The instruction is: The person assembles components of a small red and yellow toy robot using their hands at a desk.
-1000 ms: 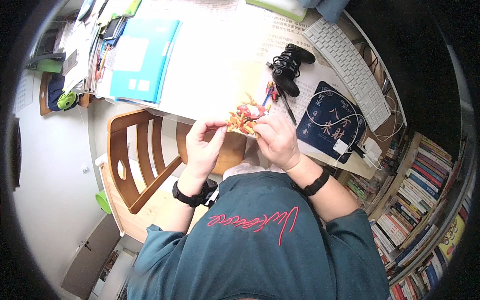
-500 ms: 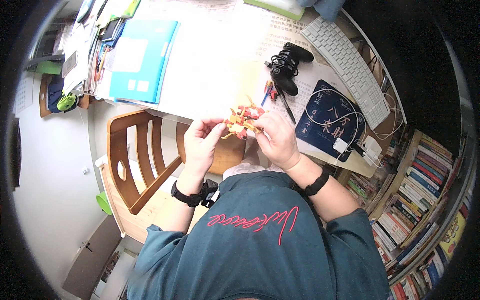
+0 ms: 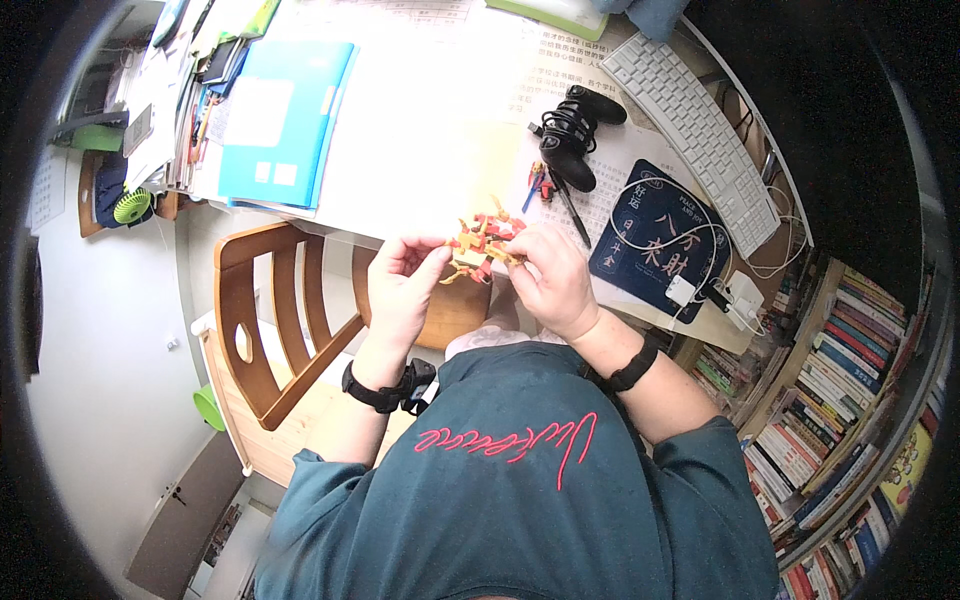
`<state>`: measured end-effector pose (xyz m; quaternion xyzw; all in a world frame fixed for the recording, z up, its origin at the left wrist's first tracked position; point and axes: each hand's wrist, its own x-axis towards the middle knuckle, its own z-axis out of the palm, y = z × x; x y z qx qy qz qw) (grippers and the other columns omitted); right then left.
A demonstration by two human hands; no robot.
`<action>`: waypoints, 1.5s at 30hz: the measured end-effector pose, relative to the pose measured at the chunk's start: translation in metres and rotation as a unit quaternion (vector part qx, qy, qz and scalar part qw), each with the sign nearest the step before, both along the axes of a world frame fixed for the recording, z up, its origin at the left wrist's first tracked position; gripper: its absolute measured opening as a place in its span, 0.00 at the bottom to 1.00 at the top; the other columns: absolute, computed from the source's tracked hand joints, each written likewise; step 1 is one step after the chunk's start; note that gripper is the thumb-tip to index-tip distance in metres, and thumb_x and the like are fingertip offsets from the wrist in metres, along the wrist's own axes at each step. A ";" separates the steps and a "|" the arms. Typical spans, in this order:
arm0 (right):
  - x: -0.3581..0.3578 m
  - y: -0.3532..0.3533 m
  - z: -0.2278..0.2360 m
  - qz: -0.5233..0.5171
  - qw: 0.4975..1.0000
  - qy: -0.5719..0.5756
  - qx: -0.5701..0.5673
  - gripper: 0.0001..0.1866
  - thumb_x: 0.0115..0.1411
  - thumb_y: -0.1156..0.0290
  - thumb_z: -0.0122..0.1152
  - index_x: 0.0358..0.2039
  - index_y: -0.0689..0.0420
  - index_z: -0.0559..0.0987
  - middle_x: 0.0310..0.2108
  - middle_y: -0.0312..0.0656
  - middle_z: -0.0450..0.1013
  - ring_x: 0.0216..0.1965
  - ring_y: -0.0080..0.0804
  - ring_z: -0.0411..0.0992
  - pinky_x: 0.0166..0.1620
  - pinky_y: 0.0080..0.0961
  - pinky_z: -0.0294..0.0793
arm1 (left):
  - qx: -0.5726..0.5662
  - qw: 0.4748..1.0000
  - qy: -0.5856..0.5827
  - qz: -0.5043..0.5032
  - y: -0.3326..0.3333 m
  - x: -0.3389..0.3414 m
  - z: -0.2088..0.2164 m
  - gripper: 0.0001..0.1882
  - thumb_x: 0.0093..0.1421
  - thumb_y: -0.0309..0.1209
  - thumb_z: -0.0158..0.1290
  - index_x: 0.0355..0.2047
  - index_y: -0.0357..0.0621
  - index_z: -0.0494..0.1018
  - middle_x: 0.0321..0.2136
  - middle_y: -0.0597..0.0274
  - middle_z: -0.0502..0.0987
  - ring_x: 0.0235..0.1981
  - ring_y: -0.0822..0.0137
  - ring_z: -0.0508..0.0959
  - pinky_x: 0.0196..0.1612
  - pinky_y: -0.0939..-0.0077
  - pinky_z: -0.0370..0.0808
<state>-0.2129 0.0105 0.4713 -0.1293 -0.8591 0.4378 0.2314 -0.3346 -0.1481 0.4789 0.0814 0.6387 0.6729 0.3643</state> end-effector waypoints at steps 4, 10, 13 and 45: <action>0.004 -0.005 -0.010 -0.047 0.966 -0.093 -0.237 0.06 0.52 0.78 0.62 0.32 0.59 0.76 0.28 0.38 0.72 0.28 0.26 0.70 0.32 0.22 0.69 | -0.049 0.997 0.067 -0.002 0.003 0.002 0.001 0.07 0.58 0.23 0.56 0.37 0.37 0.76 0.29 0.63 0.80 0.30 0.76 0.78 0.35 0.81 0.75; 0.002 0.000 -0.012 -0.057 0.870 -0.149 -0.467 0.05 0.57 0.75 0.62 0.34 0.59 0.76 0.29 0.31 0.73 0.28 0.14 0.67 0.31 0.13 0.67 | -0.116 0.972 0.198 -0.054 0.006 -0.001 0.006 0.09 0.57 0.21 0.56 0.39 0.37 0.76 0.30 0.65 0.78 0.29 0.79 0.74 0.34 0.84 0.72; 0.002 0.001 -0.013 -0.054 0.848 -0.154 -0.505 0.05 0.57 0.76 0.62 0.34 0.59 0.76 0.29 0.31 0.73 0.27 0.13 0.67 0.30 0.13 0.66 | -0.114 0.974 0.190 -0.044 0.012 -0.003 0.011 0.10 0.57 0.22 0.56 0.41 0.38 0.77 0.29 0.65 0.78 0.27 0.79 0.74 0.32 0.84 0.72; 0.004 0.003 -0.018 -0.042 0.860 -0.174 -0.478 0.05 0.56 0.75 0.62 0.33 0.60 0.77 0.27 0.29 0.72 0.26 0.12 0.66 0.29 0.12 0.65 | -0.214 0.937 0.204 -0.186 0.021 -0.015 0.013 0.08 0.58 0.31 0.57 0.36 0.42 0.77 0.29 0.59 0.80 0.32 0.69 0.80 0.37 0.76 0.74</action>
